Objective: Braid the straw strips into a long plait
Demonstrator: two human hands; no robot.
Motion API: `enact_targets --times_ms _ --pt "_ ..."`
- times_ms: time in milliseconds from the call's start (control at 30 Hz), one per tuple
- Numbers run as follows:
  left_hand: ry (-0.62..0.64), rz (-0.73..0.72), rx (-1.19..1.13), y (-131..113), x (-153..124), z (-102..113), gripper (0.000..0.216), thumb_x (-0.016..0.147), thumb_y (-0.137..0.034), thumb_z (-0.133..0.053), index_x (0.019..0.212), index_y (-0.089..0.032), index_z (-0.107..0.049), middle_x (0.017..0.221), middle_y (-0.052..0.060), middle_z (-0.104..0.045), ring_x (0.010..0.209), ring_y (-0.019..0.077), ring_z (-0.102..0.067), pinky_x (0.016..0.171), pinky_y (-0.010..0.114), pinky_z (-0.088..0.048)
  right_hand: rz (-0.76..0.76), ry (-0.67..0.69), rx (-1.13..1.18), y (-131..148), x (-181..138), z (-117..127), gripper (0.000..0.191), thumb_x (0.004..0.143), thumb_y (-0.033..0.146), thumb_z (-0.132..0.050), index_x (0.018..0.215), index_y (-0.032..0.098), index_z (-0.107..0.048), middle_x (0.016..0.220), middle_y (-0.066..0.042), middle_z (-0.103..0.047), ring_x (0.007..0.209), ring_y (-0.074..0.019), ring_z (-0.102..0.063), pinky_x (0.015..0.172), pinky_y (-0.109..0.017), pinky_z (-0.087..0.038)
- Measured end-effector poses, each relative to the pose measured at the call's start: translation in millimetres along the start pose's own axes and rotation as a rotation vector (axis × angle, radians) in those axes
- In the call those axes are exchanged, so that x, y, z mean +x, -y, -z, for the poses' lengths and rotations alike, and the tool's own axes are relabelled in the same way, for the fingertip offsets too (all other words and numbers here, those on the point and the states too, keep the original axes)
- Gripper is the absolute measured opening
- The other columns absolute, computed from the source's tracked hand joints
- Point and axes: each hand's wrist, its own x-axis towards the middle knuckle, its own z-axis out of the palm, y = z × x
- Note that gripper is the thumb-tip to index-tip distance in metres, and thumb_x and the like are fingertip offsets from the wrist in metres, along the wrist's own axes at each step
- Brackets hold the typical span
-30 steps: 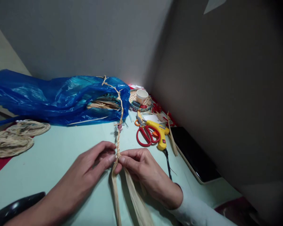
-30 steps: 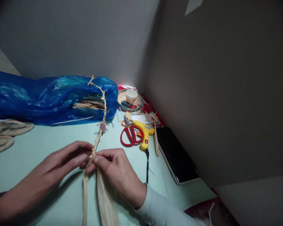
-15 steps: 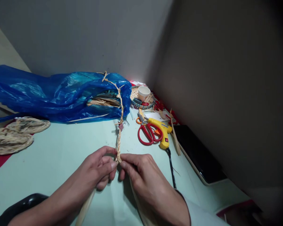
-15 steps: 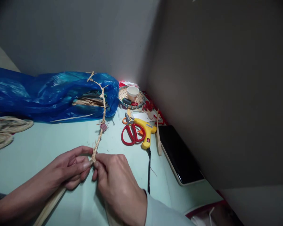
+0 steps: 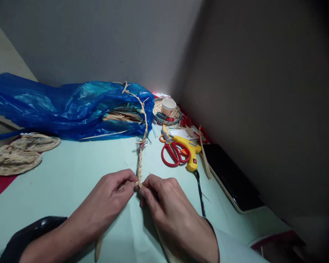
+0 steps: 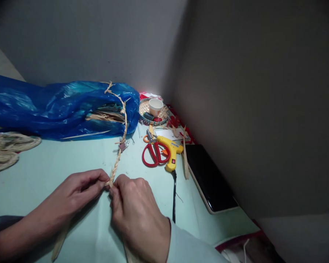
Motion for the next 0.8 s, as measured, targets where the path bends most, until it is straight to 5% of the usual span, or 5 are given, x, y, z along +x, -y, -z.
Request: enact_targets --times_ms 233,333,467,633,800 --pt "-0.005 0.05 -0.16 2 5 3 0.027 0.075 -0.043 -0.07 0.067 -0.019 -0.062 0.053 -0.008 -0.045 0.054 0.0125 -0.037 0.052 0.025 -0.026 0.115 -0.01 -0.048 -8 1 13 0.022 0.099 0.015 -0.054 0.09 0.016 -0.074 0.082 -0.004 -0.075 0.071 -0.0143 -0.061 0.067 -0.027 -0.037" --pt "-0.002 0.048 -0.132 5 4 1 0.025 0.078 -0.04 -0.069 0.066 -0.02 -0.061 0.051 -0.006 -0.052 0.053 0.0137 -0.044 0.053 0.026 -0.03 0.133 -0.108 -0.149 -7 -5 12 0.02 0.097 0.014 -0.055 0.091 0.017 -0.074 0.083 -0.005 -0.072 0.075 -0.0163 -0.063 0.069 -0.028 -0.04" --pt "-0.024 0.051 -0.13 7 2 -1 0.025 0.079 -0.037 -0.068 0.062 -0.021 -0.059 0.051 -0.004 -0.059 0.052 0.0153 -0.05 0.055 0.027 -0.034 0.239 -0.23 -0.408 1 -19 -7 0.019 0.094 0.011 -0.051 0.086 0.017 -0.068 0.08 -0.005 -0.064 0.067 -0.019 -0.059 0.059 -0.031 -0.037" --pt "0.013 0.025 -0.274 9 -2 -2 0.022 0.081 -0.038 -0.064 0.07 -0.02 -0.062 0.059 -0.005 -0.056 0.056 0.0143 -0.049 0.053 0.025 -0.033 0.55 -0.411 -0.769 3 -25 -40 0.026 0.084 -0.002 -0.045 0.097 0.009 -0.065 0.073 -0.008 -0.061 0.058 -0.0218 -0.056 0.048 -0.033 -0.034" --pt "0.029 0.029 -0.333 12 -4 -1 0.019 0.078 -0.036 -0.069 0.074 -0.018 -0.065 0.063 -0.004 -0.059 0.06 0.0143 -0.05 0.058 0.026 -0.038 0.632 -0.479 -0.787 5 -28 -47 0.026 0.091 0.0 -0.042 0.096 0.005 -0.067 0.072 -0.01 -0.062 0.061 -0.0219 -0.054 0.051 -0.034 -0.039"
